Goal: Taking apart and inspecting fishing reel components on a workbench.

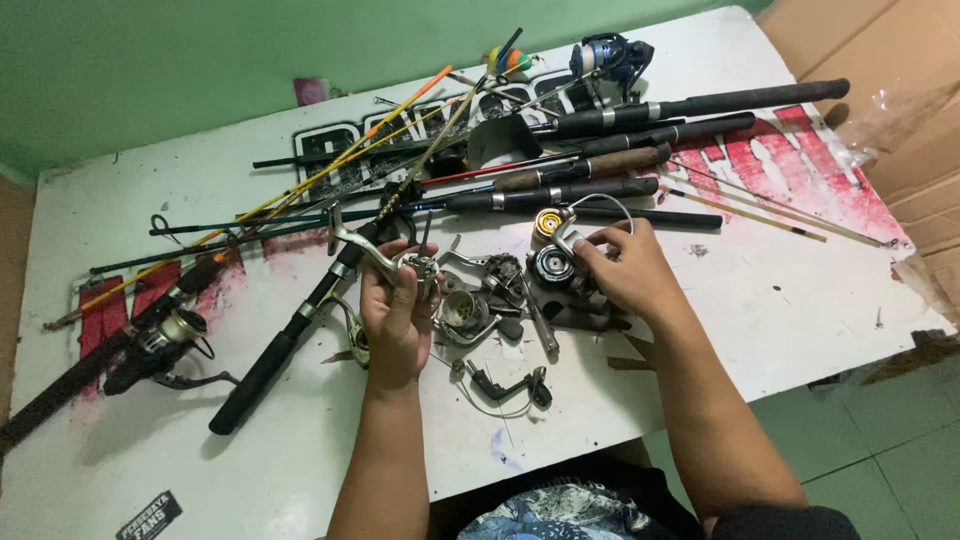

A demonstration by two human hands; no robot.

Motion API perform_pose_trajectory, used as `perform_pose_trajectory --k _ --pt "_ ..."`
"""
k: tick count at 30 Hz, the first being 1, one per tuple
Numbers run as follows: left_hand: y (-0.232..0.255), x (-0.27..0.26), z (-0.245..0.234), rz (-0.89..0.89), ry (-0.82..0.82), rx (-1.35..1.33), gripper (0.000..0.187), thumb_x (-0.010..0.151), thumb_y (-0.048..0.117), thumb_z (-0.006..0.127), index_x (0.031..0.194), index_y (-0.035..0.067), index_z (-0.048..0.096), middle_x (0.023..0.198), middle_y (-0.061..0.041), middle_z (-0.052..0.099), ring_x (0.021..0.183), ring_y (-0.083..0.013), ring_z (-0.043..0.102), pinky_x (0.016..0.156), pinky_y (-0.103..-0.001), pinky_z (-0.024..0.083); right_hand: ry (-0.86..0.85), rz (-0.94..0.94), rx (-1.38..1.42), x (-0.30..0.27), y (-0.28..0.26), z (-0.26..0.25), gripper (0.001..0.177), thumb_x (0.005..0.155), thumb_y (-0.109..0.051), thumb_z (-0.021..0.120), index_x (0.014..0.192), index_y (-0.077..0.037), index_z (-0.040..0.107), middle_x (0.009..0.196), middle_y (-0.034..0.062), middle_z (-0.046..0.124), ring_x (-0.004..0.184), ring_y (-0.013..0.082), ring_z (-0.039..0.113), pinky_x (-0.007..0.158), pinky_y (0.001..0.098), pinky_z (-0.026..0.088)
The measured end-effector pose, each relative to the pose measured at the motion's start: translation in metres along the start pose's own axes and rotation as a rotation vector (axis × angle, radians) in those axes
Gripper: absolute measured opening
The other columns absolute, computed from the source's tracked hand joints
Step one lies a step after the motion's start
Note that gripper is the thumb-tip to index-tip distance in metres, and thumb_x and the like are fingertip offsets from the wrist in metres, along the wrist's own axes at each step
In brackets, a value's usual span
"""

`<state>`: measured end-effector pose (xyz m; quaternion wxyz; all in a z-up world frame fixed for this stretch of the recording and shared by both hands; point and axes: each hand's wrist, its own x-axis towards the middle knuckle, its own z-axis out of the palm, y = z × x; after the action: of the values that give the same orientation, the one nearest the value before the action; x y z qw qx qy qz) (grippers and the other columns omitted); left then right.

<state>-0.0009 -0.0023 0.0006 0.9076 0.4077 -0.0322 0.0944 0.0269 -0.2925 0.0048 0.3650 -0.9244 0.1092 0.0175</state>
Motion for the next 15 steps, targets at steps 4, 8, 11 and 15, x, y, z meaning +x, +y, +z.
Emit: perform_pose_trajectory --k 4,8,11,15 --pt "-0.006 0.002 -0.006 -0.026 -0.011 0.031 0.038 0.101 0.024 0.063 0.131 0.008 0.047 0.119 -0.023 0.069 0.085 -0.0167 0.074 0.069 -0.02 0.06 -0.023 0.039 -0.008 -0.001 0.001 0.002 0.04 0.09 -0.048 0.07 0.108 -0.014 0.079 0.126 0.0201 0.058 0.114 0.042 0.067 0.101 0.0468 0.054" --pt "-0.004 0.001 -0.005 -0.037 0.006 0.048 0.037 0.101 0.023 0.063 0.13 0.007 0.047 0.119 -0.022 0.07 0.083 -0.0163 0.074 0.067 -0.02 0.059 0.019 -0.015 -0.078 -0.006 -0.003 -0.003 0.043 0.09 -0.047 0.072 0.116 -0.013 0.077 0.136 0.0265 0.053 0.126 0.0488 0.058 0.109 0.0528 0.046" --pt "-0.005 0.001 -0.007 -0.04 0.008 0.041 0.036 0.101 0.024 0.064 0.129 0.008 0.048 0.118 -0.022 0.07 0.083 -0.0175 0.074 0.064 -0.02 0.058 0.165 -0.2 -0.097 -0.013 -0.003 -0.003 0.043 0.087 -0.038 0.079 0.118 -0.009 0.074 0.136 0.0299 0.05 0.128 0.0535 0.054 0.111 0.0562 0.041" --pt "-0.006 0.003 -0.007 -0.039 0.006 0.021 0.036 0.102 0.026 0.063 0.129 0.008 0.048 0.118 -0.024 0.07 0.083 -0.0191 0.073 0.063 -0.022 0.057 0.33 -0.492 0.062 -0.019 -0.019 -0.005 0.029 0.089 -0.024 0.081 0.114 -0.013 0.074 0.125 0.0178 0.059 0.119 0.0422 0.062 0.103 0.0487 0.047"
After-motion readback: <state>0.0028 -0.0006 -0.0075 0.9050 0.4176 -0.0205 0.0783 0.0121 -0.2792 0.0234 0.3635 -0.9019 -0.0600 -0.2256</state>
